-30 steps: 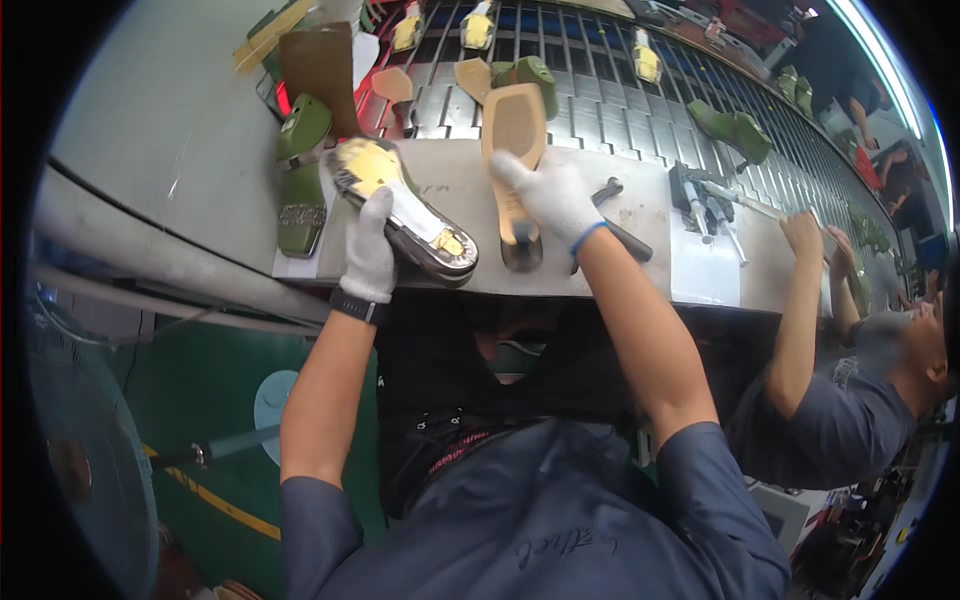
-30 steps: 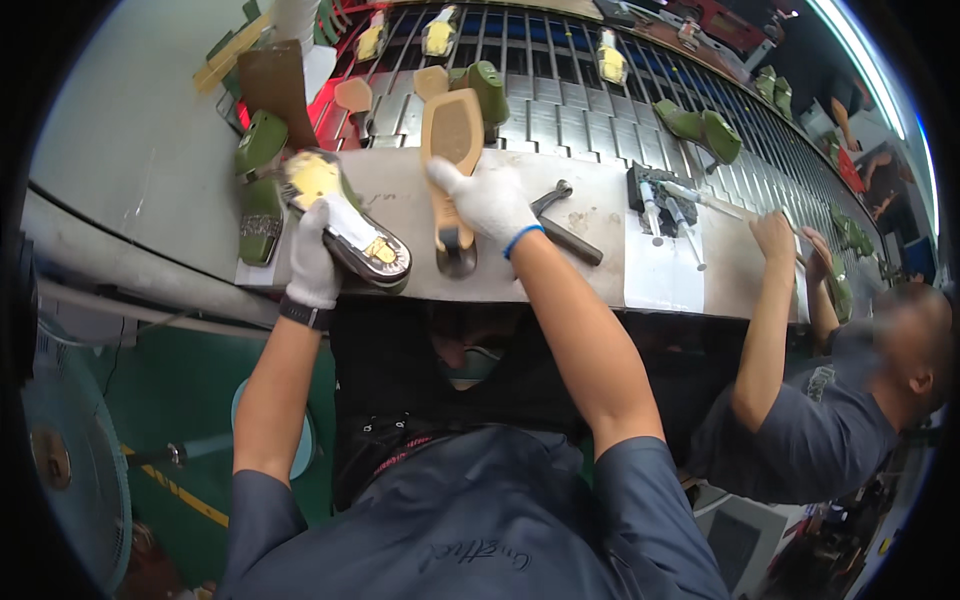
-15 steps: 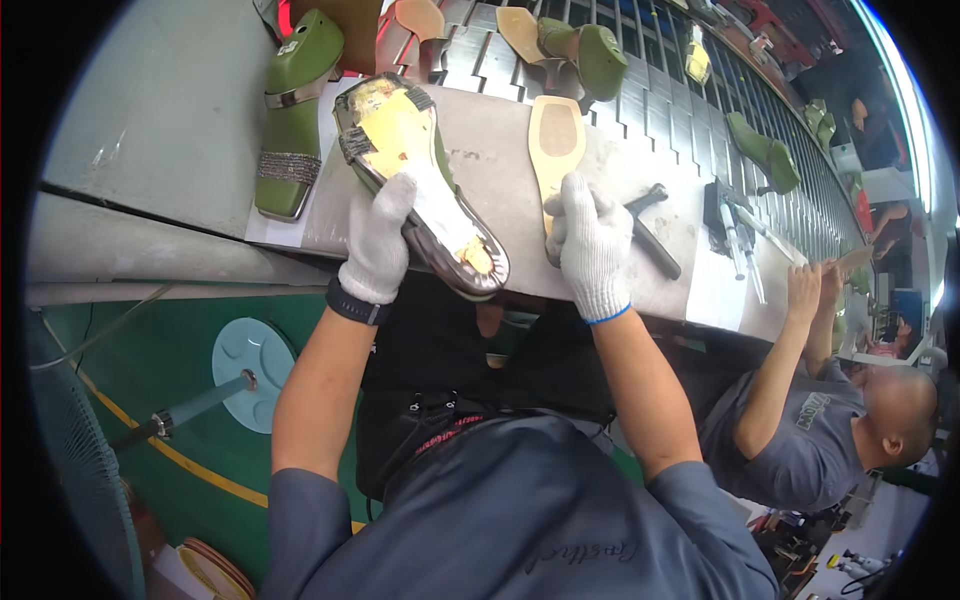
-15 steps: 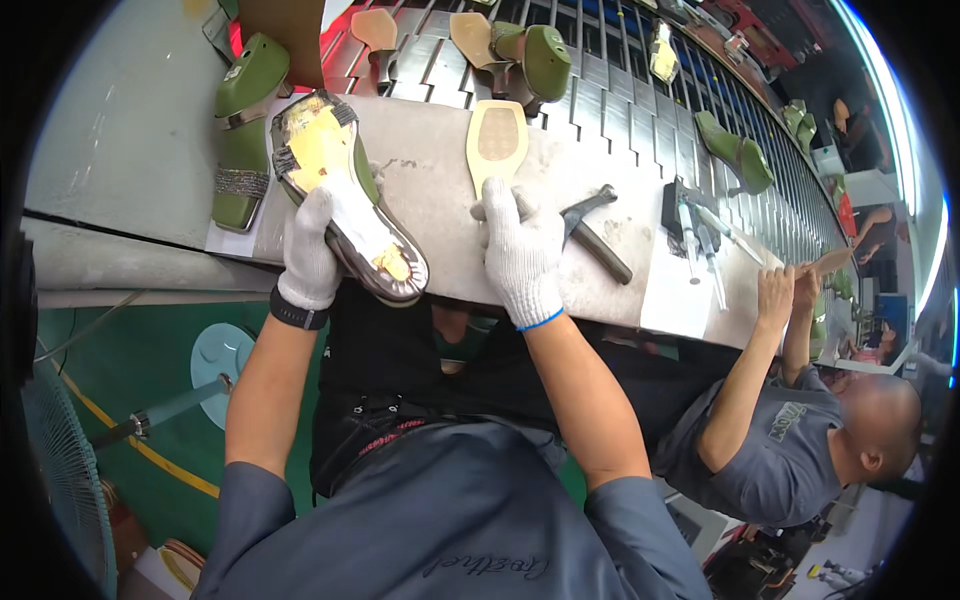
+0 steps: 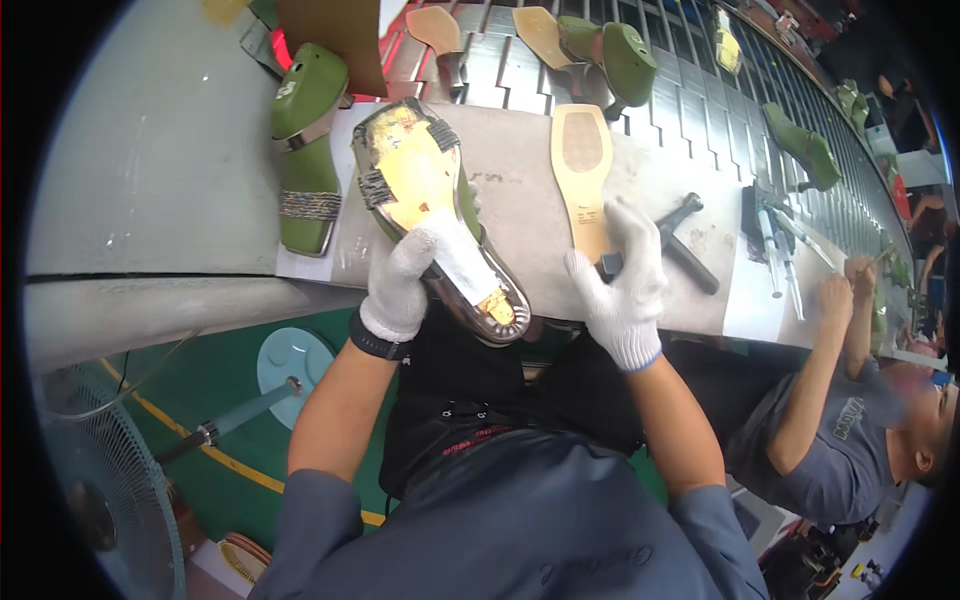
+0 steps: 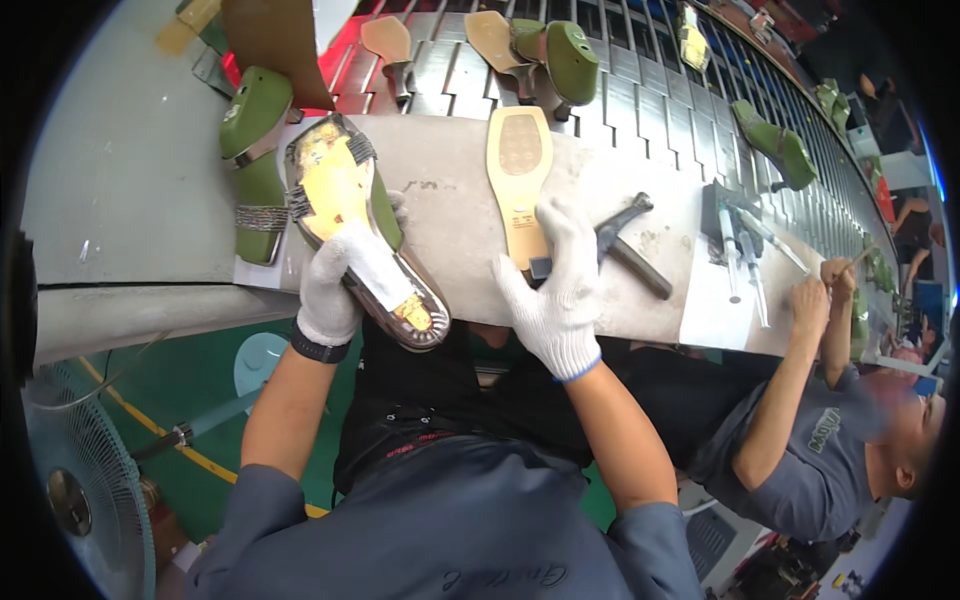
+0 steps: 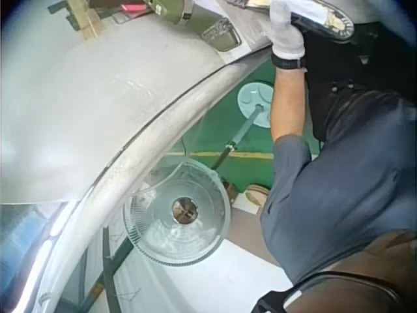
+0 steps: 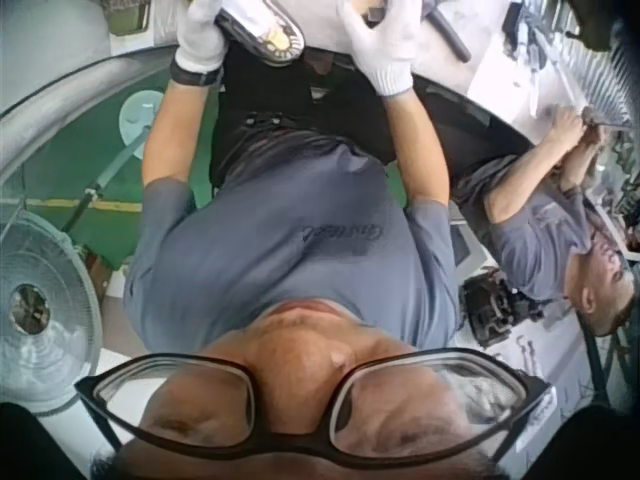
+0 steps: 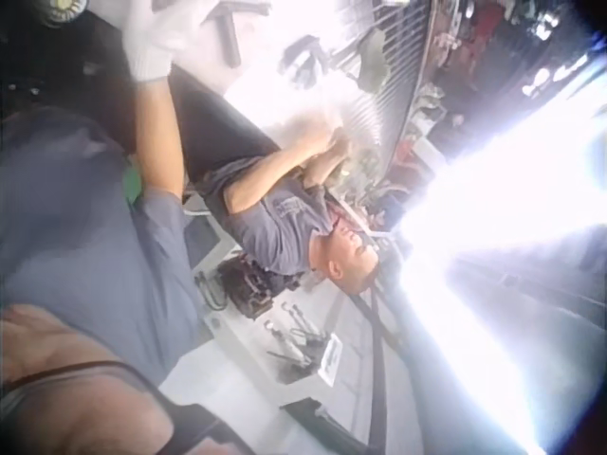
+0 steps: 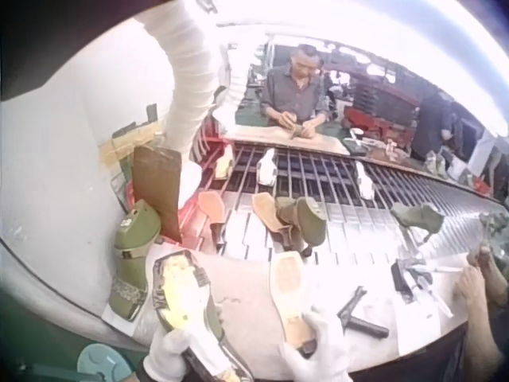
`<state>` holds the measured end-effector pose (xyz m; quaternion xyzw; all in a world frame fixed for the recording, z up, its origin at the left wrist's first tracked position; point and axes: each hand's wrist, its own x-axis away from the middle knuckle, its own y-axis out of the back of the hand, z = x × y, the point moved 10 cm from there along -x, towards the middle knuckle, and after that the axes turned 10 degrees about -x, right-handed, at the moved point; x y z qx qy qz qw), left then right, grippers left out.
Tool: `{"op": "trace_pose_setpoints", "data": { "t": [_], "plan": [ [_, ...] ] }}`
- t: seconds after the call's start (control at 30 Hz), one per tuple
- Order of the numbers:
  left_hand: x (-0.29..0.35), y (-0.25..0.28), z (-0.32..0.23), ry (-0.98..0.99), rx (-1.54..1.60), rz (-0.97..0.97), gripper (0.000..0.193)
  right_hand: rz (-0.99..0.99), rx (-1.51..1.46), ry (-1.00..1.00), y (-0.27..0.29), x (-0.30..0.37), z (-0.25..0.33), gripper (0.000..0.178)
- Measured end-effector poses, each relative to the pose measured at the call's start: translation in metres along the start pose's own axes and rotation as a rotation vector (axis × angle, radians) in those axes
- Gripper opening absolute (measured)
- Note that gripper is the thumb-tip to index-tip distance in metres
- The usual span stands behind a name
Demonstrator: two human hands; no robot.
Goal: The person attaches shoe soles onto shoe lasts by hand, hammers along the edges using a hammer, applies adhesive with a syringe, and places the assembled shoes onto a conveyor.
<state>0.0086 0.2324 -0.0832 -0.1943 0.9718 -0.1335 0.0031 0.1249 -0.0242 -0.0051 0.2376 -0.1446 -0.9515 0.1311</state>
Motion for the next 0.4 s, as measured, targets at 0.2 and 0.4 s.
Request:
{"op": "trace_pose_setpoints", "data": {
  "t": [0.2, 0.4],
  "plan": [
    [0.002, -0.006, -0.013, -0.088, 0.117, -0.042, 0.096, 0.223, 0.004, -0.156, 0.039, 0.029, 0.006, 0.020],
    [-0.005, -0.024, -0.031, -0.088, 0.028, -0.025, 0.095, 0.234, -0.165, -0.478, 0.093, 0.111, -0.019, 0.013]
  ]
}}
